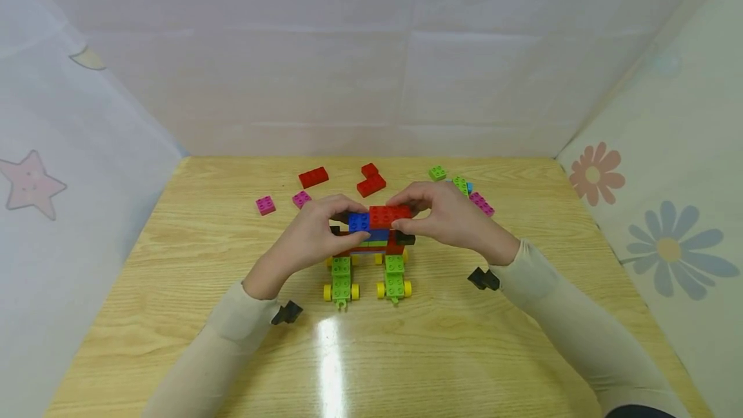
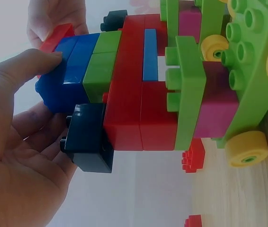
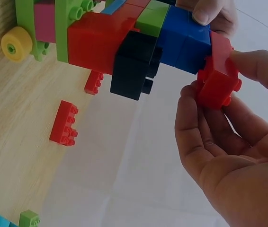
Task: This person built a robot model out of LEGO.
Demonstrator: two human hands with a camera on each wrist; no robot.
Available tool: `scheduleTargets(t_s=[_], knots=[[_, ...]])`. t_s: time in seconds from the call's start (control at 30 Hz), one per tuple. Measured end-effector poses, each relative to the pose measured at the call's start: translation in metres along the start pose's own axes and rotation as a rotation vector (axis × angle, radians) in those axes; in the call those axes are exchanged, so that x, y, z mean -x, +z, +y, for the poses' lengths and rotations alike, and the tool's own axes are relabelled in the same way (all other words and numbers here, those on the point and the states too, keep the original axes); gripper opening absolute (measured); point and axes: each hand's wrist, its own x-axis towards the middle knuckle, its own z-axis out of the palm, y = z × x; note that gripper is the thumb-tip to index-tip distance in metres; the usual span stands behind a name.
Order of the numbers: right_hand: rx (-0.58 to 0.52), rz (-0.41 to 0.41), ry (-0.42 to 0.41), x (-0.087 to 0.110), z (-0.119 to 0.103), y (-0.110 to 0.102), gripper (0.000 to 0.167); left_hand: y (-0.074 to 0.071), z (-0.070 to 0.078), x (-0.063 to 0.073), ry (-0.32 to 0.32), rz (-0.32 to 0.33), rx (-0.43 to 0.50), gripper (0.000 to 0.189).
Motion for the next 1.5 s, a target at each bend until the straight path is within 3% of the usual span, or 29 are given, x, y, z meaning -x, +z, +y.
scheduleTargets(t_s=[0.6, 0.87, 1.1, 1.3, 1.5], knots=[[0.077, -0.029, 0.009, -0.003, -0.005, -0.001, 0.038, -0.001, -0.002, 0.001, -0.044, -0.022, -0.009, 0.037], [0.009, 0.010, 0.020, -0.003, -0.002, 0.007, 0.037, 0.000, -0.001, 0.000, -0.030, -0.016, -0.014, 0.037], [0.011, 0.039, -0.004, -0.002, -0.001, 0.017, 0.038, 0.003, 0.001, 0.000, -0.023, -0.014, -0.027, 0.038], [0.017, 0.047, 0.017, 0.002, 0.005, 0.022, 0.041, 0.009, 0.003, -0.007, 0.021, -0.040, -0.034, 0.039], [0.005, 0.061, 0.026, 0.010, 0.015, 0.019, 0.042, 0.004, -0.012, -0.012, 0.023, -0.070, 0.030, 0.028]])
